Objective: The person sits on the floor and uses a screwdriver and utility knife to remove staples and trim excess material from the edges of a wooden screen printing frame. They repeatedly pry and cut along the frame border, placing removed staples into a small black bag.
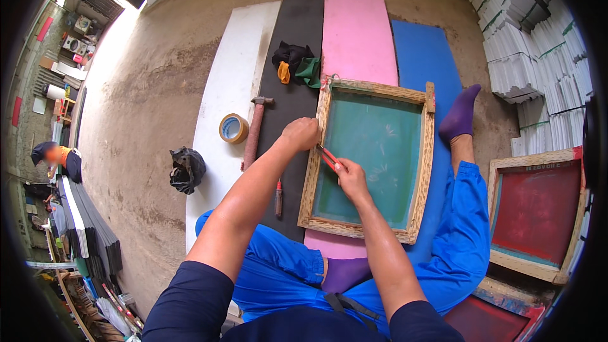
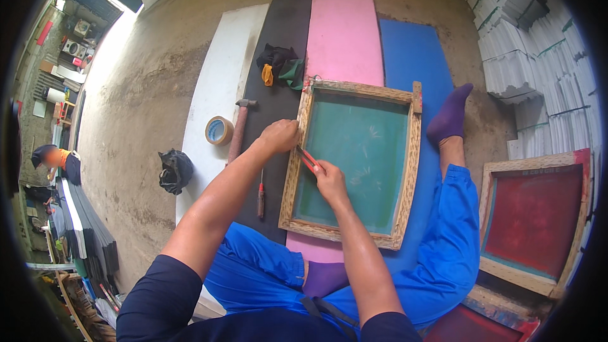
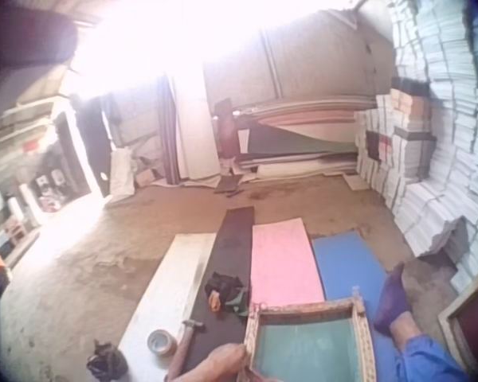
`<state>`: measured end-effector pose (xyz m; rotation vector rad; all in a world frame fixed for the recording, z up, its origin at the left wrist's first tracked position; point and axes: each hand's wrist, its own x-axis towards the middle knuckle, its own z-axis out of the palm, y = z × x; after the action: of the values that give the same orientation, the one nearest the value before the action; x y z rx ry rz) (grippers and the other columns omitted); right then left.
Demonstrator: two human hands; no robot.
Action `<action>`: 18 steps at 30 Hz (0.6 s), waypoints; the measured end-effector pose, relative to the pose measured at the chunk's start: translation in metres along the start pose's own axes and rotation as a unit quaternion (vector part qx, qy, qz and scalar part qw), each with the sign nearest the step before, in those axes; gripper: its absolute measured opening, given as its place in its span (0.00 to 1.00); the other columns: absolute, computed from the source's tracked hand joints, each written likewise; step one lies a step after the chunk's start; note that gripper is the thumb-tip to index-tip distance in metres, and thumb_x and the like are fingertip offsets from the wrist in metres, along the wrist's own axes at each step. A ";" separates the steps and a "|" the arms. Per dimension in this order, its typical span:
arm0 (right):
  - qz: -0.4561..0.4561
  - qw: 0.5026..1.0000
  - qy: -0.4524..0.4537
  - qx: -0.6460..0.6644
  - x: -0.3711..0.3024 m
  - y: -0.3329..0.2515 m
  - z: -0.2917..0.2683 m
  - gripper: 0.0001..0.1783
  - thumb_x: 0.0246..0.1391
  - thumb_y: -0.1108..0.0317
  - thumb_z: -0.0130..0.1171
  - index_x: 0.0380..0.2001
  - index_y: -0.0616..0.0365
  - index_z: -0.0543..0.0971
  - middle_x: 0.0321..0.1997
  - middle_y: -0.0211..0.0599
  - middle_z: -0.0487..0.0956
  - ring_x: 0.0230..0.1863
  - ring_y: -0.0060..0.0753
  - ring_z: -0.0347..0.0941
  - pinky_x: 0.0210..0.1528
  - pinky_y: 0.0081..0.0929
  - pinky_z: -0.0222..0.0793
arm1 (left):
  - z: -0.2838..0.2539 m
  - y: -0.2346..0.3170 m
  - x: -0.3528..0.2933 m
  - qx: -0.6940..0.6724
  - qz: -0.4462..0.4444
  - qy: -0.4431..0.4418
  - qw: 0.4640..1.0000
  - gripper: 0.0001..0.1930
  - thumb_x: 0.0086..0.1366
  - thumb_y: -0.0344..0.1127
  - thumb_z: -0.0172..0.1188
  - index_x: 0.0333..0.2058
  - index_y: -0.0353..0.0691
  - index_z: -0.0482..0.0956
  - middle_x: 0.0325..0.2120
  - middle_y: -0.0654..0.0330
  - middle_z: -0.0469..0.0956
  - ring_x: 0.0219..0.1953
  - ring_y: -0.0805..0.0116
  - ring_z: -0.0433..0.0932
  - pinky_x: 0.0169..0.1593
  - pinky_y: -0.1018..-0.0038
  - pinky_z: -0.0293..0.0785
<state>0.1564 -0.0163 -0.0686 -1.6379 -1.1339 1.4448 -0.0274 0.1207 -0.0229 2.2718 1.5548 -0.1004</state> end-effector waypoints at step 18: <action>-0.030 0.999 -0.009 -0.014 0.002 0.002 -0.003 0.17 0.64 0.62 0.58 0.49 0.62 0.83 0.36 0.50 0.85 0.38 0.41 0.82 0.44 0.36 0.74 | 0.014 -0.019 0.011 -0.034 0.023 -0.021 0.999 0.14 0.66 0.35 0.50 0.38 0.30 0.79 0.37 0.34 0.82 0.45 0.37 0.82 0.51 0.48 0.77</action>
<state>0.1598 -0.0155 -0.0704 -1.5986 -1.2098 1.4143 -0.0383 0.1313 -0.0439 2.2369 1.4619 -0.0828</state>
